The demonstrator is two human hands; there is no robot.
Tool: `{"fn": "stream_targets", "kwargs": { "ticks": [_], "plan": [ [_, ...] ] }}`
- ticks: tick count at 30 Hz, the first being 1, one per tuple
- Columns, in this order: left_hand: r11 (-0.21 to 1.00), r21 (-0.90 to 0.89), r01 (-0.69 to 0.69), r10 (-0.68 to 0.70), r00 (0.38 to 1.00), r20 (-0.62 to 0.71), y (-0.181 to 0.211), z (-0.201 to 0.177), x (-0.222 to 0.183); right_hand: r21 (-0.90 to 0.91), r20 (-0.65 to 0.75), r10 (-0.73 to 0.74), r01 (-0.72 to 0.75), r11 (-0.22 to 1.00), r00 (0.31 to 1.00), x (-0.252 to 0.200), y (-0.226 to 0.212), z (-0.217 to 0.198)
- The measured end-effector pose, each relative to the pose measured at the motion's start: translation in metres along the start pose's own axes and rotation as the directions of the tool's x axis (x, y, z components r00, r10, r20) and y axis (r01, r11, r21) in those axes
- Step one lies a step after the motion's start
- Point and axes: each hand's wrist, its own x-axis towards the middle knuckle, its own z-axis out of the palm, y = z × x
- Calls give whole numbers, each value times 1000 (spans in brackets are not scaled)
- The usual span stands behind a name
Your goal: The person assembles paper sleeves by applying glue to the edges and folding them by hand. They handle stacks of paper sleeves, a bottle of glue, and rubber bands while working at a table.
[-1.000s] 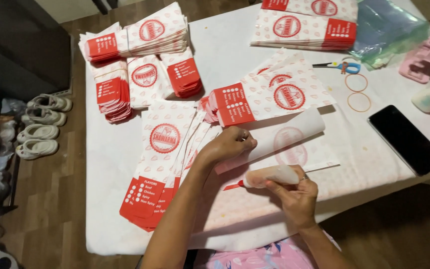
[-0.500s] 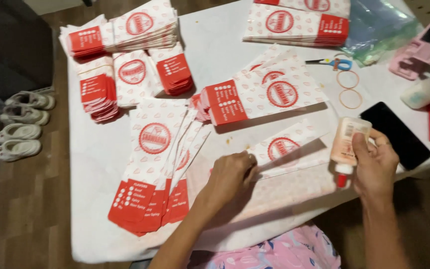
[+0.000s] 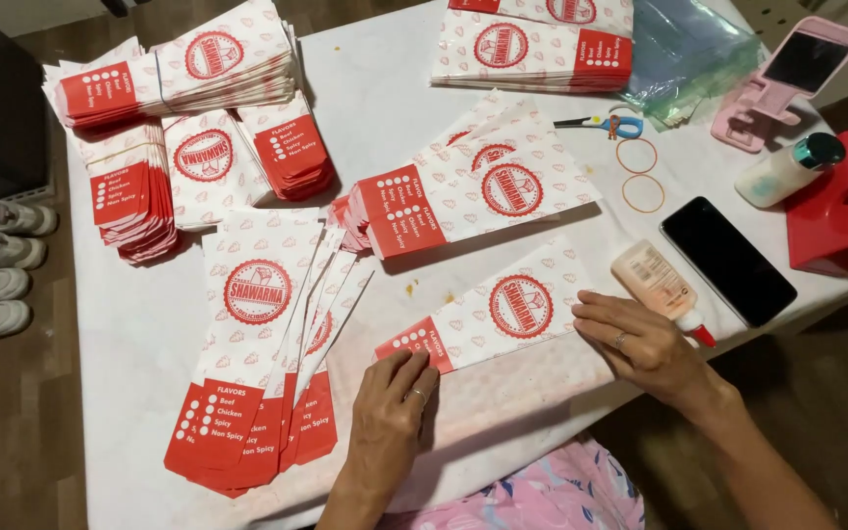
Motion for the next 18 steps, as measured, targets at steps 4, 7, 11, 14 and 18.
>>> {"fn": "stream_targets", "kwargs": {
  "ticks": [4,7,11,14,18],
  "plan": [
    [1000,7,28,-28,1000,-14,0,5,-4,-12,-13,-21,20,1000,1000,4,-2,0],
    [998,41,39,-38,999,-8,-1,10,-7,-45,-19,-33,32,998,999,4,-4,0],
    [998,36,60,-59,998,-11,0,10,-8,-38,-27,-36,35,999,999,4,-4,1],
    [997,44,56,-55,998,-37,1,11,-8,-33,-46,-56,55,998,997,4,-4,2],
    [995,61,74,-72,997,-37,4,11,-9,-42,-57,-61,59,997,996,2,-4,3]
  ]
}}
